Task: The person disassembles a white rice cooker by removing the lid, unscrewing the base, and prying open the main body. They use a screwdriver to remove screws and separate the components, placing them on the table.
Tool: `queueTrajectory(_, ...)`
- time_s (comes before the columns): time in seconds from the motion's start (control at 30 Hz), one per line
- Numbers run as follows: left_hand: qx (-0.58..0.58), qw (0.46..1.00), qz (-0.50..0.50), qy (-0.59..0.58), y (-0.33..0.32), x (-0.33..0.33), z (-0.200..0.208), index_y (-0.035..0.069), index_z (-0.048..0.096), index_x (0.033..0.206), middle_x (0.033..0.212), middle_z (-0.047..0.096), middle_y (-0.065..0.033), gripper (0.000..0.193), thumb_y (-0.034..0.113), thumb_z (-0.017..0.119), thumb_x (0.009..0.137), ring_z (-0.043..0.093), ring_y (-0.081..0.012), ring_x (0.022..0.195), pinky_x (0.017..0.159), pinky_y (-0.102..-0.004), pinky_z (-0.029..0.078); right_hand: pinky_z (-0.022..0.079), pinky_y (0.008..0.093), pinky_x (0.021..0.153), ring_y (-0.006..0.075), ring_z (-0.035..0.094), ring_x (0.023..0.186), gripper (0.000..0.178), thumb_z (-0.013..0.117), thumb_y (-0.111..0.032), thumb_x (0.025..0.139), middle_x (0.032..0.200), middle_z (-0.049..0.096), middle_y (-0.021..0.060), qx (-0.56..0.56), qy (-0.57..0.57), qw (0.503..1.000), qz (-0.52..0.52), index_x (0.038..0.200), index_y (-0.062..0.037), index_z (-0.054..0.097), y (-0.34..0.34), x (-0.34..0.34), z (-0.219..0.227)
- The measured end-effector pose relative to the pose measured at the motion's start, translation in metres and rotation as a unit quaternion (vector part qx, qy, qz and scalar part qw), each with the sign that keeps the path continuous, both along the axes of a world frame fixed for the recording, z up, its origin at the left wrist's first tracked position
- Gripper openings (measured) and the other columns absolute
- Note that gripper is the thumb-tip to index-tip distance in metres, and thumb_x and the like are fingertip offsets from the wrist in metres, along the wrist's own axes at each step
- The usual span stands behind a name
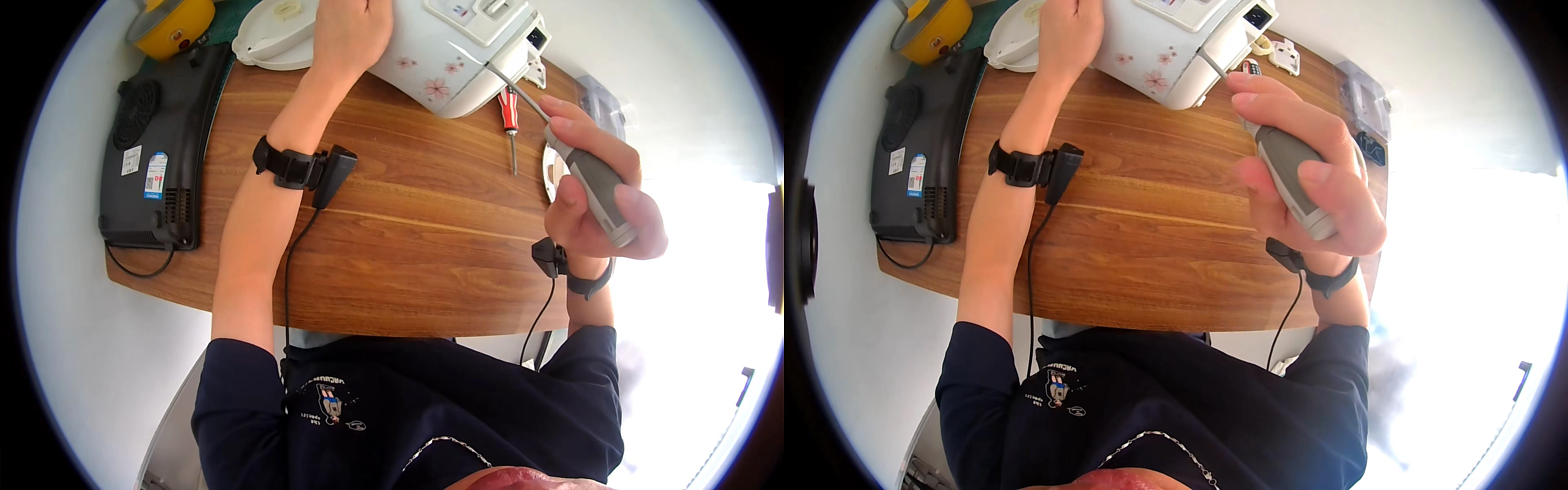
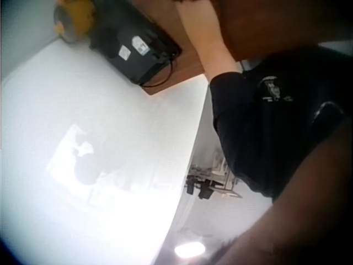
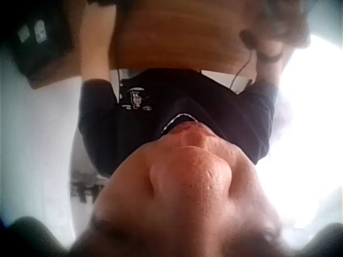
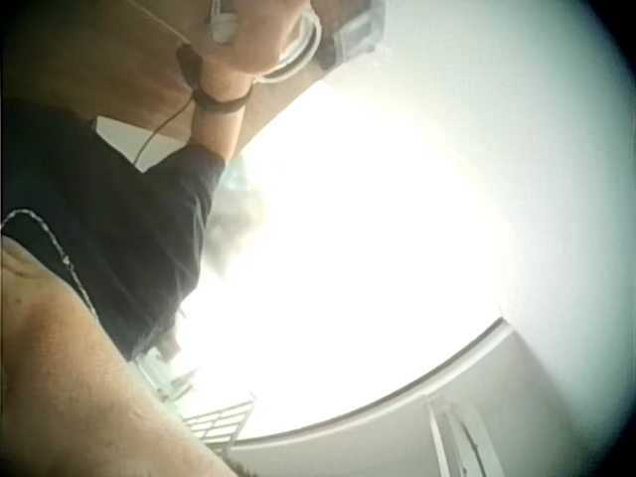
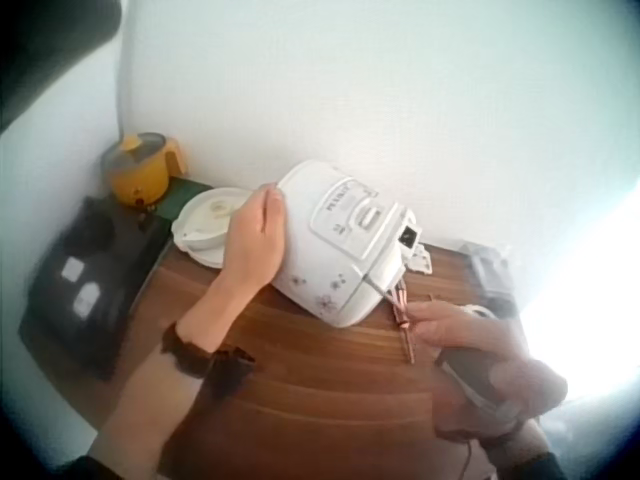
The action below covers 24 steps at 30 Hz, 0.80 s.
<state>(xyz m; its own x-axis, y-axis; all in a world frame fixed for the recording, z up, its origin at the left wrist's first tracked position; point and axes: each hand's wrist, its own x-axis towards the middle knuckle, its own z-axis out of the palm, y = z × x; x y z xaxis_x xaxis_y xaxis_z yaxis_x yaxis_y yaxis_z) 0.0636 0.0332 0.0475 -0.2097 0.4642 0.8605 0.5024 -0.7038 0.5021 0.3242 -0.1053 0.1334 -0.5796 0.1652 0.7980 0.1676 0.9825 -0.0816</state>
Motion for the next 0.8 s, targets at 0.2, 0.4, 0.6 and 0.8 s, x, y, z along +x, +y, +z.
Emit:
queueTrajectory(0.2, -0.123, 0.992, 0.001, 0.013, -0.01, -0.003, -0.002, -0.001, 0.05, 0.068, 0.049, 0.049, -0.0127, 0.033, 0.012, 0.05, 0.099, 0.047, -0.0282, 0.043, 0.046, -0.0386, 0.039, 0.062, 0.0387, 0.076, 0.0366, 0.074, 0.09, 0.041, 0.077, -0.003, 0.088, 0.107, 0.07, 0.026, -0.003, -0.033, 0.998, -0.058, 0.113, -0.0046, 0.044, -0.005, -0.028, 0.02)
queueTrajectory(0.4, -0.157, 0.987, 0.009, -0.032, -0.022, 0.011, 0.023, -0.005, 0.062, 0.103, 0.092, 0.066, -0.0321, 0.035, 0.024, 0.043, 0.108, 0.063, -0.0503, 0.091, 0.077, -0.0496, 0.049, 0.06, 0.0345, 0.078, 0.0243, 0.074, 0.09, 0.035, 0.072, 0.001, 0.093, 0.1, 0.073, 0.019, 0.008, -0.189, 0.966, -0.176, 0.121, -0.0025, 0.051, -0.012, -0.05, 0.057)
queueTrajectory(0.6, -0.136, 0.989, 0.037, -0.048, -0.02, 0.005, 0.019, -0.002, 0.063, 0.105, 0.092, 0.066, -0.0324, 0.033, 0.025, 0.045, 0.106, 0.062, -0.0536, 0.091, 0.077, -0.0562, 0.049, 0.045, 0.0315, 0.054, 0.0233, 0.059, 0.06, 0.043, 0.073, 0.001, 0.087, 0.084, 0.06, 0.0126, -0.018, -0.272, 0.934, -0.232, 0.119, -0.0005, 0.044, -0.004, -0.111, 0.107)
queueTrajectory(0.8, -0.208, 0.977, 0.033, -0.036, -0.031, 0.0, 0.03, 0.0, 0.059, 0.098, 0.085, 0.066, -0.0304, 0.023, 0.019, 0.048, 0.102, 0.062, -0.0535, 0.089, 0.073, -0.0588, 0.048, 0.042, 0.0407, 0.055, 0.0362, 0.058, 0.06, 0.031, 0.069, -0.009, 0.093, 0.066, 0.059, 0.0159, -0.007, -0.269, 0.949, -0.166, 0.109, -0.002, 0.043, 0.022, -0.136, 0.111)
